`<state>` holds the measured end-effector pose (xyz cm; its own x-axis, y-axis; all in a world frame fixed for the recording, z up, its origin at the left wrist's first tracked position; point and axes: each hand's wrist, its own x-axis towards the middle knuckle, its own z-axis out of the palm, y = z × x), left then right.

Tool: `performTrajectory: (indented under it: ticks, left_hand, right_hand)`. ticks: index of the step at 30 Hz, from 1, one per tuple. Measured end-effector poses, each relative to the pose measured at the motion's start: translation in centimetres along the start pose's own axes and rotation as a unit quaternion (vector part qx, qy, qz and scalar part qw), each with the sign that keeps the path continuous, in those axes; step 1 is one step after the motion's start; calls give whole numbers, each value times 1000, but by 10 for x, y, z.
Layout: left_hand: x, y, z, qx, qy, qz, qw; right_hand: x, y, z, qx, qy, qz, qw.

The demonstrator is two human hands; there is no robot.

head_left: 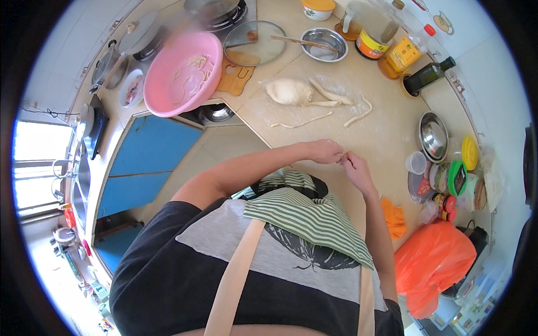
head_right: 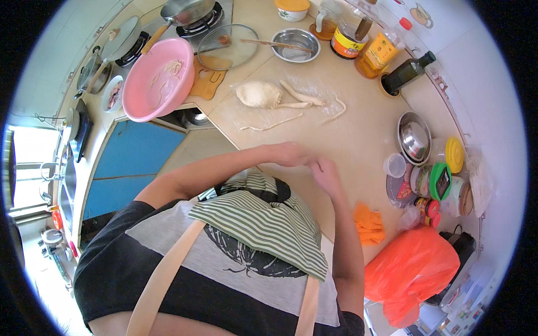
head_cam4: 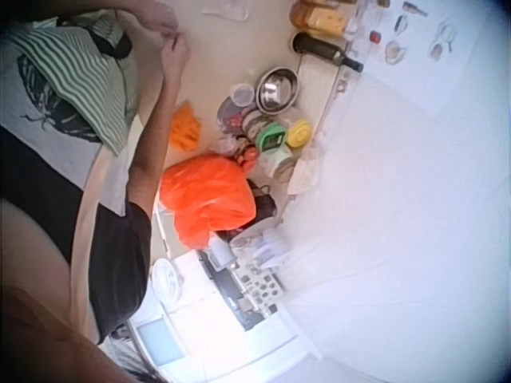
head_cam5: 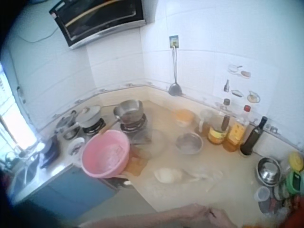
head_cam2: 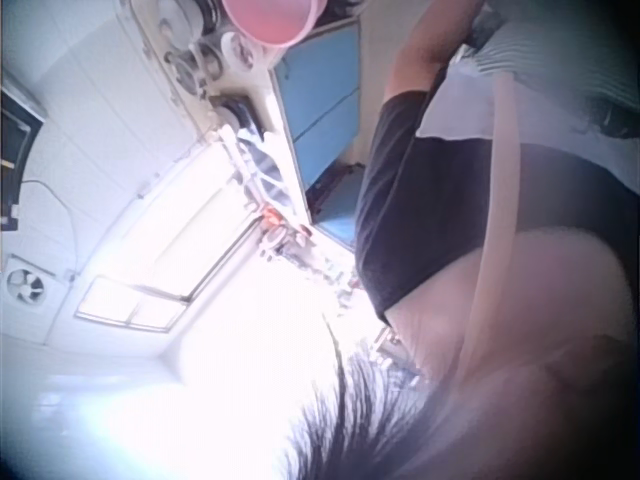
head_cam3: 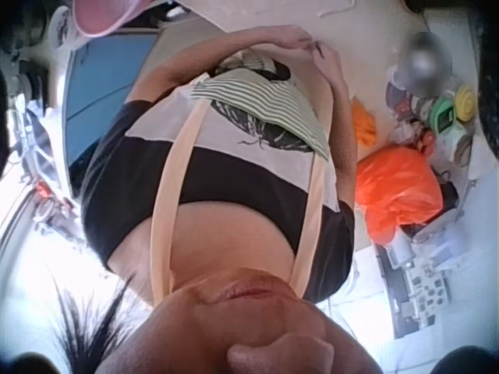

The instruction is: The person rolls dough into long thin strands on a kitchen counter, then places them into a pink bowl. They retrieve the bowl from a storage rack, return to the counter, and continue rolling and placing dough strands into the bowl.

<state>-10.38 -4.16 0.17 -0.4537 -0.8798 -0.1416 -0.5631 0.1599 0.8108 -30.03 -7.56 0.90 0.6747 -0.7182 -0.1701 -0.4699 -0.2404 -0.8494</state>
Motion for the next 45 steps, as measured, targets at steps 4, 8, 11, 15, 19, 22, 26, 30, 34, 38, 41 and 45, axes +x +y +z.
performTrajectory:
  ticks: [4, 8, 11, 15, 19, 22, 26, 30, 34, 38, 41, 45]
  left_hand:
    - [-19, 25, -29, -388, -15, -83, 918]
    - [-38, 48, -55, -620, 80, -86, 776]
    - [-53, 62, -70, -501, 135, -76, 852]
    - [-77, 71, -95, -371, 235, -101, 893]
    - [-106, 71, -128, -241, 253, -149, 925]
    - [-132, 70, -156, -282, 220, -135, 924]
    - [-189, 54, -201, -188, 275, -162, 929]
    - [-261, 4, -257, -353, 424, -205, 808]
    - [-310, -73, -296, -279, 489, -292, 773]
    - [-326, -157, -310, -215, 481, -338, 779]
    - [-337, -216, -312, -149, 399, -375, 823]
    - [-351, -281, -310, 41, 448, -446, 774]
  right_hand:
    - [-3, -28, -19, 227, -34, 15, 973]
    - [11, -74, -15, 662, 37, 76, 745]
    - [25, -111, -8, 699, 62, 101, 706]
    - [52, -150, 7, 727, 24, 40, 685]
    - [91, -182, 28, 753, -224, -167, 596]
    - [104, -213, 40, 722, -97, -80, 680]
    - [113, -240, 38, 692, -30, -91, 715]
    - [109, -214, 19, 716, -47, -97, 690]
    - [93, -156, 17, 726, -43, -93, 680]
    - [70, -115, 25, 736, 32, -18, 676]
    - [50, -97, 29, 745, 81, 31, 662]
    - [31, -77, 32, 738, 130, 81, 658]
